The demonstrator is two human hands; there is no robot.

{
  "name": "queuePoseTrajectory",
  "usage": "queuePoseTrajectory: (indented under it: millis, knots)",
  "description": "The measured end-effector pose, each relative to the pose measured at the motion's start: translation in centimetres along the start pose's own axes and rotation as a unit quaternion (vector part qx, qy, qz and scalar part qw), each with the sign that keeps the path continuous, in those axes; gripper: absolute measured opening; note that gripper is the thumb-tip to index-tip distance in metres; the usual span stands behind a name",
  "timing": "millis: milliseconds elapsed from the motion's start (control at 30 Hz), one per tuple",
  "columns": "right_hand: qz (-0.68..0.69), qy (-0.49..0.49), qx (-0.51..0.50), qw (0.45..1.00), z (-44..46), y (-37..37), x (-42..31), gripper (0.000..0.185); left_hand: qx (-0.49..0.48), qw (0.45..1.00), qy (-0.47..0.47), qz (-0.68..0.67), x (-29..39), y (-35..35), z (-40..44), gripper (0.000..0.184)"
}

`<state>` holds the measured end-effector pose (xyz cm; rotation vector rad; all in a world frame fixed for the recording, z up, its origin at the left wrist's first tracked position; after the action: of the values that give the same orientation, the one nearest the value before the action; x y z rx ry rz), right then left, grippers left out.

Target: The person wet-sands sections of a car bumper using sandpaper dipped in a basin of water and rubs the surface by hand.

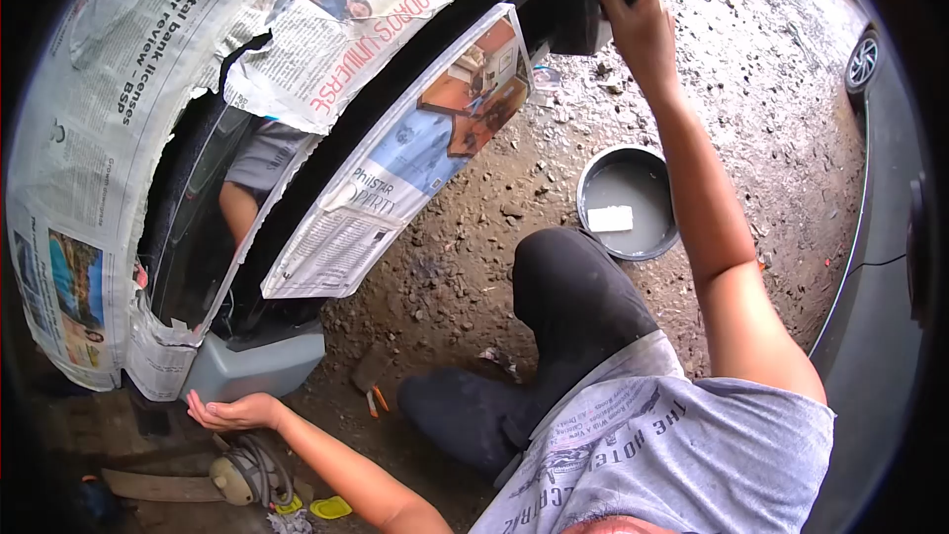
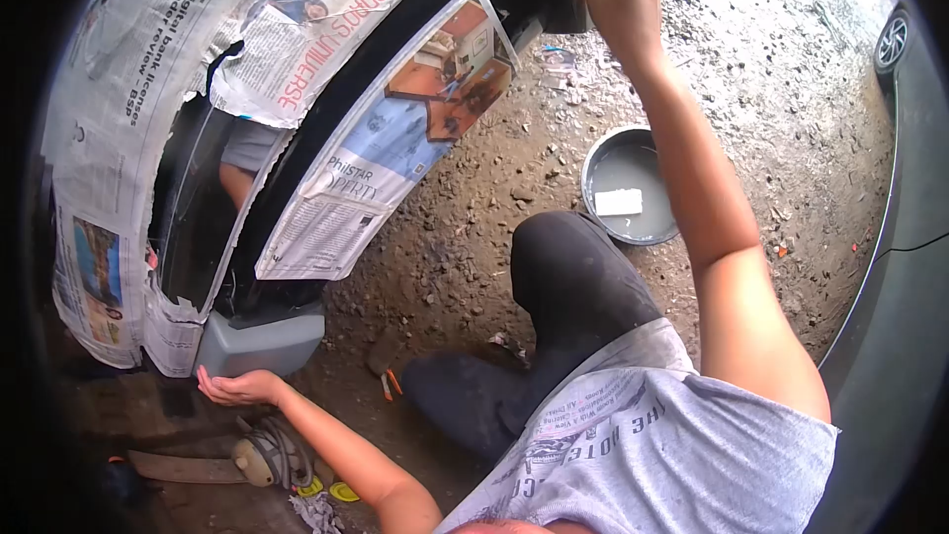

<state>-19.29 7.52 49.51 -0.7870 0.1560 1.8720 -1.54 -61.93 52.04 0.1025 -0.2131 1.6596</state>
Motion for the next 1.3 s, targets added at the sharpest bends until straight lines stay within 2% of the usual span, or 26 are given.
queuePoseTrajectory:
  millis: [33, 67, 167, 200, 233, 300, 433, 500, 567, 633, 667, 700, 767, 800, 833, 933, 967, 1033, 1067, 1100, 1167, 1233, 1300]
  knots:
    - [-0.059, -0.014, 0.008, 0.998, 1.6, -0.4, -1.7, 0.041, 0.000, 1.000, 0.001, -0.001, 0.0, 0.0, 0.0, 0.048]
    - [-0.134, 0.037, -0.047, 0.989, 2.8, -0.3, -2.6, 0.049, 0.001, 1.000, 0.001, -0.001, 0.0, 0.0, 0.1, 0.048]
    - [-0.231, -0.112, 0.048, 0.965, 3.5, 0.5, -3.5, 0.053, 0.002, 1.000, -0.003, 0.000, 0.1, 0.0, 0.0, 0.048]
    - [-0.233, -0.068, 0.011, 0.970, 2.4, 2.3, 0.0, 0.056, 0.003, 1.000, -0.007, 0.000, 0.2, 0.0, 0.0, 0.048]
    - [-0.211, -0.072, 0.039, 0.974, 0.7, 2.6, 0.6, 0.057, 0.004, 1.000, -0.011, 0.000, 0.2, 0.0, 0.0, 0.047]
    - [-0.187, -0.030, -0.003, 0.982, -2.6, 3.7, 3.4, 0.059, 0.000, 1.000, -0.009, 0.001, 0.1, 0.1, 0.0, 0.047]
    - [-0.186, 0.013, -0.048, 0.981, -1.8, 2.8, 2.1, 0.051, 0.001, 1.000, 0.001, 0.006, 0.1, -0.1, 0.0, 0.047]
    - [-0.041, 0.057, 0.017, 0.997, 0.2, 0.4, 0.0, 0.041, 0.000, 1.000, -0.002, 0.010, 0.3, -0.1, 0.0, 0.047]
    - [0.230, 0.065, 0.026, 0.971, 0.2, 1.9, -0.7, 0.038, 0.000, 1.000, -0.003, 0.011, 0.4, -0.2, 0.0, 0.046]
    - [0.320, 0.107, 0.010, 0.941, -1.5, 4.1, -2.1, 0.036, 0.004, 1.000, 0.005, 0.004, 0.0, -0.1, 0.0, 0.046]
    - [0.314, 0.110, -0.004, 0.943, -1.9, 5.5, -1.8, 0.037, 0.002, 1.000, 0.002, 0.004, -0.3, 0.0, 0.0, 0.046]
    - [0.327, 0.162, -0.016, 0.931, -2.4, 6.6, -1.1, 0.038, 0.001, 1.000, 0.000, 0.005, -0.5, 0.0, 0.0, 0.046]
    - [0.458, 0.239, -0.006, 0.856, -3.5, 9.4, 0.6, 0.040, -0.001, 1.000, -0.002, 0.010, -0.5, -0.1, -0.1, 0.046]
    - [0.459, 0.237, -0.014, 0.856, -3.8, 9.9, 0.7, 0.044, -0.001, 1.000, -0.002, 0.012, -0.3, -0.1, -0.1, 0.046]
    - [0.362, 0.218, -0.028, 0.906, -4.0, 9.6, 0.5, 0.048, 0.000, 1.000, -0.002, 0.015, -0.2, 0.0, -0.1, 0.046]
    - [0.334, 0.155, -0.107, 0.923, -3.8, 10.4, 0.3, 0.044, -0.001, 1.000, 0.010, 0.021, -0.1, 0.0, 0.0, 0.046]
    - [0.351, 0.138, -0.105, 0.920, -3.1, 10.1, 0.4, 0.041, 0.002, 1.000, 0.012, 0.019, -0.3, 0.1, 0.0, 0.046]
    - [0.429, 0.228, -0.038, 0.873, -2.4, 9.2, 0.7, 0.039, 0.002, 1.000, 0.013, 0.014, -0.6, 0.2, -0.1, 0.045]
    - [0.422, 0.215, -0.010, 0.881, -2.8, 9.5, 1.0, 0.039, 0.001, 1.000, 0.021, 0.016, -0.7, 0.1, 0.0, 0.046]
    - [0.342, 0.210, 0.009, 0.916, -3.1, 8.2, 0.0, 0.041, 0.002, 0.999, 0.026, 0.018, -0.7, 0.2, 0.0, 0.046]
    - [0.269, 0.121, -0.002, 0.955, -4.0, 9.4, -0.9, 0.043, 0.003, 0.999, 0.026, 0.021, -0.5, 0.1, 0.0, 0.046]
    - [0.295, 0.131, -0.068, 0.944, -2.9, 8.9, -0.6, 0.042, 0.000, 1.000, 0.015, 0.023, -0.1, 0.0, 0.1, 0.046]
    - [0.298, 0.174, -0.013, 0.938, -1.8, 8.1, 0.7, 0.039, -0.002, 1.000, 0.012, 0.016, 0.2, 0.1, 0.1, 0.047]
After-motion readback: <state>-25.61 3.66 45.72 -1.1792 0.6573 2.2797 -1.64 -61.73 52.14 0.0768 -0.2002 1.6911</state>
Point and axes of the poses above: each hand's wrist, its own z-axis towards the middle knuckle, its own y-axis out of the palm, x = y × z, the point moved 7 cm from there along z, towards the middle knuckle, and after that the axes turned 4 degrees about -y, right-handed, at the moved point
